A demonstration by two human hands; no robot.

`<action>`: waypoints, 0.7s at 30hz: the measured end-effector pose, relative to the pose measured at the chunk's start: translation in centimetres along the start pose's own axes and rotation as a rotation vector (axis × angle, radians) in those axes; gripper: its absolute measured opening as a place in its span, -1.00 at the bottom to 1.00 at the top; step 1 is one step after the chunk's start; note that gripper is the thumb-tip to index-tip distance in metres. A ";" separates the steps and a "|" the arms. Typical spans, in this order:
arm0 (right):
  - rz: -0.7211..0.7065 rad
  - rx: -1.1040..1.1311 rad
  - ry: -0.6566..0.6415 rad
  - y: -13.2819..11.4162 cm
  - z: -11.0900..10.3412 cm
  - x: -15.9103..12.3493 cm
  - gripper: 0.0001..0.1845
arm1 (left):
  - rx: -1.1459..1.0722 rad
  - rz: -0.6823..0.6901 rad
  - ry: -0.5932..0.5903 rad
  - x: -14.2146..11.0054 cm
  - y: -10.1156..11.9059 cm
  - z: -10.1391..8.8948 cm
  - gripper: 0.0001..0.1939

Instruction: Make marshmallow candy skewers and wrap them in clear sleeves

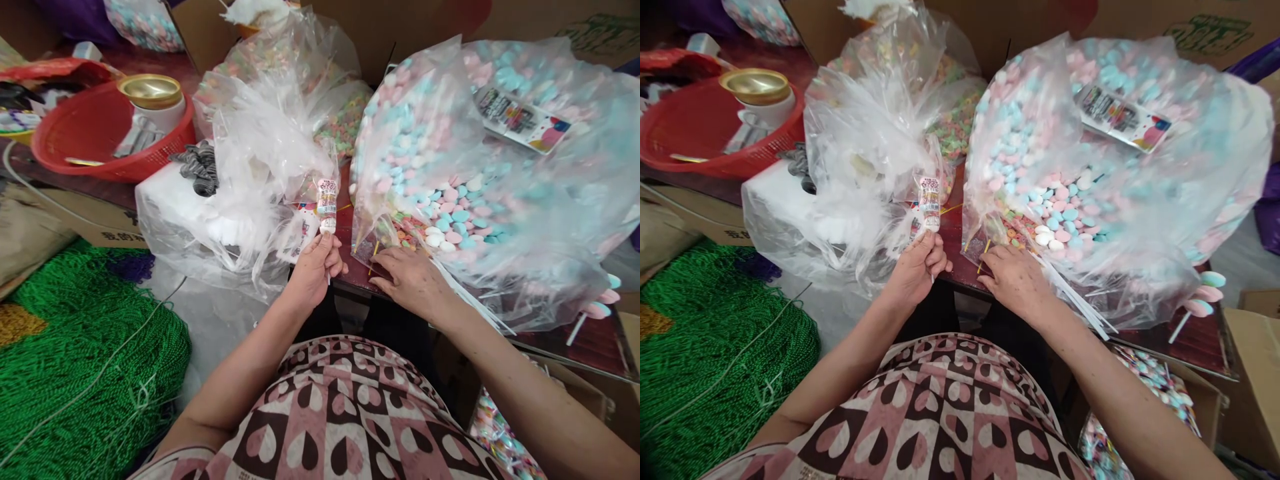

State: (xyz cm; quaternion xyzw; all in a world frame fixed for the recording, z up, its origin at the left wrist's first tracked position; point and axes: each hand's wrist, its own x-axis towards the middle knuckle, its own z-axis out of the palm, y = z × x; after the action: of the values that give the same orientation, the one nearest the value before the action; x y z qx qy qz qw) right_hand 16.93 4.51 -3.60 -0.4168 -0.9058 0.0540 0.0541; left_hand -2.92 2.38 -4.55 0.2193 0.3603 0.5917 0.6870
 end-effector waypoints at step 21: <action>0.814 0.071 0.265 9.2 -1.6 -4.3 -0.84 | 0.024 -0.013 0.011 0.1 -0.6 0.7 -0.67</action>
State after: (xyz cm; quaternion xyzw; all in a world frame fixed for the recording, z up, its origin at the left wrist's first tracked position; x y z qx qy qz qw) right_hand 26.85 7.26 -3.60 -0.7415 -0.6502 0.0480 0.1586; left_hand -2.00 2.45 -4.61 0.2219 0.3727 0.5839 0.6862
